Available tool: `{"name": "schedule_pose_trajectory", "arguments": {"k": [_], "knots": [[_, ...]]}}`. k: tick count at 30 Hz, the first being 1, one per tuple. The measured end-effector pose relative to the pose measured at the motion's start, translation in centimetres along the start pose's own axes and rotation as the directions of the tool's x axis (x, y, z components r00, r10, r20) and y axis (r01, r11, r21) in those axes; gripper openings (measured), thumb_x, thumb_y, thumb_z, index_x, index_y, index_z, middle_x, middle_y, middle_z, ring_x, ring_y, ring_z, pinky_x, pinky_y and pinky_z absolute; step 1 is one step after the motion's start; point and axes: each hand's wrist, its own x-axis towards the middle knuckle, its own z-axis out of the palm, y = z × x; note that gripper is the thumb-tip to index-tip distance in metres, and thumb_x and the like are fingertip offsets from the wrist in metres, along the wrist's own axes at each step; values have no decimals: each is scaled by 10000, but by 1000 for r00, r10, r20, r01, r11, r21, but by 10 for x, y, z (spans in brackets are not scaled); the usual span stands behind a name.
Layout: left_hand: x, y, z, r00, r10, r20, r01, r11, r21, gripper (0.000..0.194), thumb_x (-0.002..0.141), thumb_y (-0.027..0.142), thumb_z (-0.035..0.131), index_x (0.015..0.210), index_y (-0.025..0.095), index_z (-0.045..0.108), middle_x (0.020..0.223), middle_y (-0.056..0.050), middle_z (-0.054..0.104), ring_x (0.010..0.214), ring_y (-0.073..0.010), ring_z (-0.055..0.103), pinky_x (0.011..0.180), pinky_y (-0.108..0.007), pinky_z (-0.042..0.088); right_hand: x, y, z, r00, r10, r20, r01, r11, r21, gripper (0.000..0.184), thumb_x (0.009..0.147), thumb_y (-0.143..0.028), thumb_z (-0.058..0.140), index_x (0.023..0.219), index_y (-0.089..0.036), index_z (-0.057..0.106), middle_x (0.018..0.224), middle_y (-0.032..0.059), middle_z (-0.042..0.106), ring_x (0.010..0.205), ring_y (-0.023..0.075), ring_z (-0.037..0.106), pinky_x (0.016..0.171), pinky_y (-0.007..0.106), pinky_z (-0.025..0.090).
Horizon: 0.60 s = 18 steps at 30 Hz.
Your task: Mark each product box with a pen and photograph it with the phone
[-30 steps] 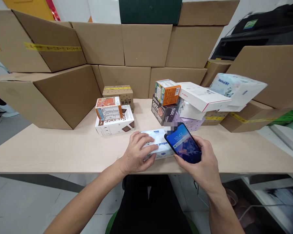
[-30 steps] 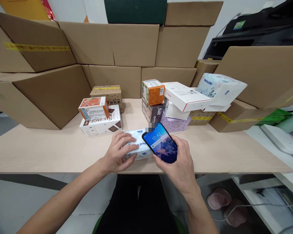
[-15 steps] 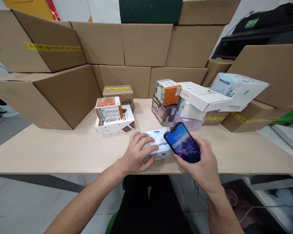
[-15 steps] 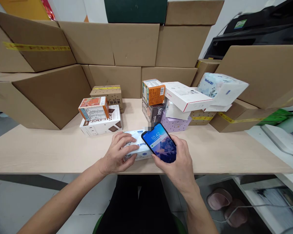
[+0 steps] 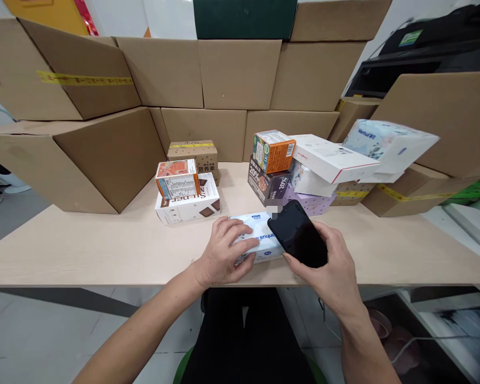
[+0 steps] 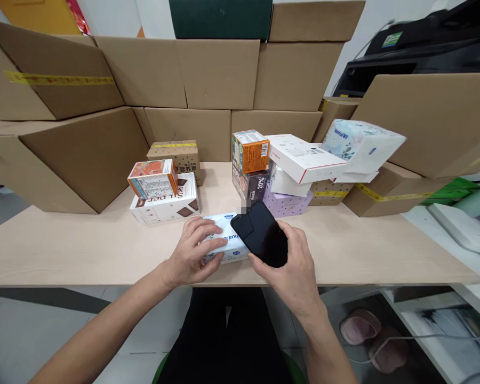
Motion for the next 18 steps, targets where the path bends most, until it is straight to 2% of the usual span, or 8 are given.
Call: {"name": "schedule_pose_trajectory", "arguments": {"k": [5,18], "knots": [[-1,-1,1,1000,-3,1,3,1000,-4,279,816,213,656,1094,226,633,1115,-91,678,1122,-288,580,985,-515,448,1,0,0,999,-37,-1,37,999,-3,624,776,-406,771,1314,-221,517,1166,91,611,1098,273,609,931,434,540],[0,0,0,1000,-18,0,18,1000,-13,289,808,211,640,1095,248,650,1113,-83,691,1115,-280,595,985,-504,449,0,5,-1,1000,19,25,-19,1000,-17,645,778,-434,762,1332,-215,515,1187,103,613,1110,286,609,929,449,531]]}}
